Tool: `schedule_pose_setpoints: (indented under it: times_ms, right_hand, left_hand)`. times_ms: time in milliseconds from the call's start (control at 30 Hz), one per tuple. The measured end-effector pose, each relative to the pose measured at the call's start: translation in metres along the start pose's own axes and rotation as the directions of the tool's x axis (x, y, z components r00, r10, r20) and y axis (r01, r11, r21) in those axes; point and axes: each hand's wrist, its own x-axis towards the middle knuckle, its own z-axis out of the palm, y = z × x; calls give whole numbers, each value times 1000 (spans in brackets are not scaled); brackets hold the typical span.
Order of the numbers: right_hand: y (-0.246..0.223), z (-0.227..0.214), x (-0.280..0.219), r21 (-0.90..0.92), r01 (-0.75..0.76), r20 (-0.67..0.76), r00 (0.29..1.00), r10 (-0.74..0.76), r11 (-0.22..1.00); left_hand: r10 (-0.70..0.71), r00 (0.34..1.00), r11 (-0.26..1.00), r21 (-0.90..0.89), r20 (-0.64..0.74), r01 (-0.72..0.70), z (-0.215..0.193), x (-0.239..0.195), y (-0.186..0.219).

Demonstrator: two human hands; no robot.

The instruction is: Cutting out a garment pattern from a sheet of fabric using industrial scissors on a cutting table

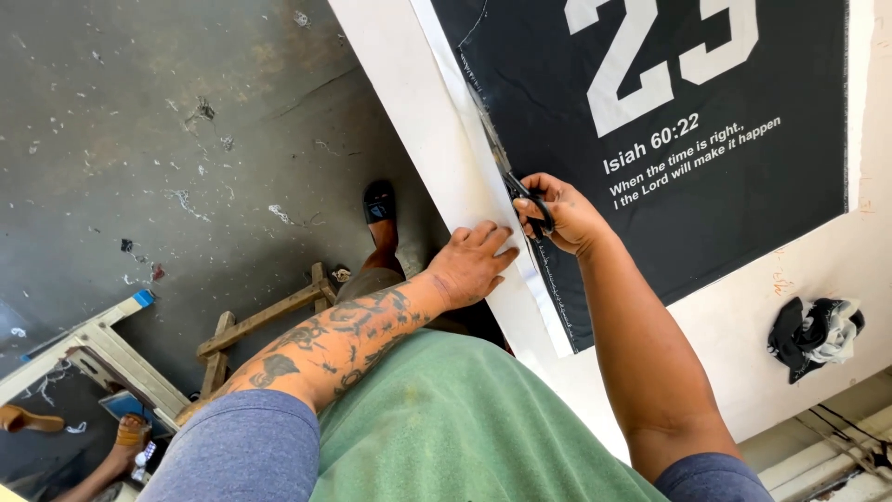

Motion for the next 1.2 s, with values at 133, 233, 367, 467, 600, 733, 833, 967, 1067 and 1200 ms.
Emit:
schedule_pose_setpoints:
  times_ms: [133,233,367,467,600,733,833,967,1067,1200]
  right_hand:
    - [-10,8,4,-29,18,-15,1000,-19,999]
    - [-20,16,8,19,-19,-7,1000,19,1000]
    - [-23,18,22,0,-10,-5,1000,10,1000]
    - [-21,16,27,23,-18,4,1000,18,1000]
    - [-21,11,49,26,-45,14,999,45,999]
    - [-21,18,60,5,-9,-15,1000,9,1000]
    - [-12,14,58,-9,14,-3,1000,-14,1000]
    - [-27,28,23,32,-4,-22,1000,4,999]
    - [-4,35,4,92,5,-37,999,-1,996]
    - [29,88,-16,260,67,-166,986,-24,963]
  left_hand:
    - [32,998,999,-18,51,-31,-9,3,-8]
    - [49,995,999,-14,89,-48,-8,4,-13]
    - [100,987,995,-7,125,-100,-21,8,-18]
    - [141,974,990,-23,177,-139,-29,13,-24]
    - [233,956,970,-108,177,-217,-19,25,-37]
    - [351,922,927,-198,161,-318,-11,42,-63]
    - [487,871,763,-450,-72,-464,-50,60,-98]
    - [281,892,935,-108,-353,-337,-109,75,-204]
    - [309,902,947,183,-301,-263,-159,97,-266]
    - [451,881,868,298,-143,-396,-184,138,-319]
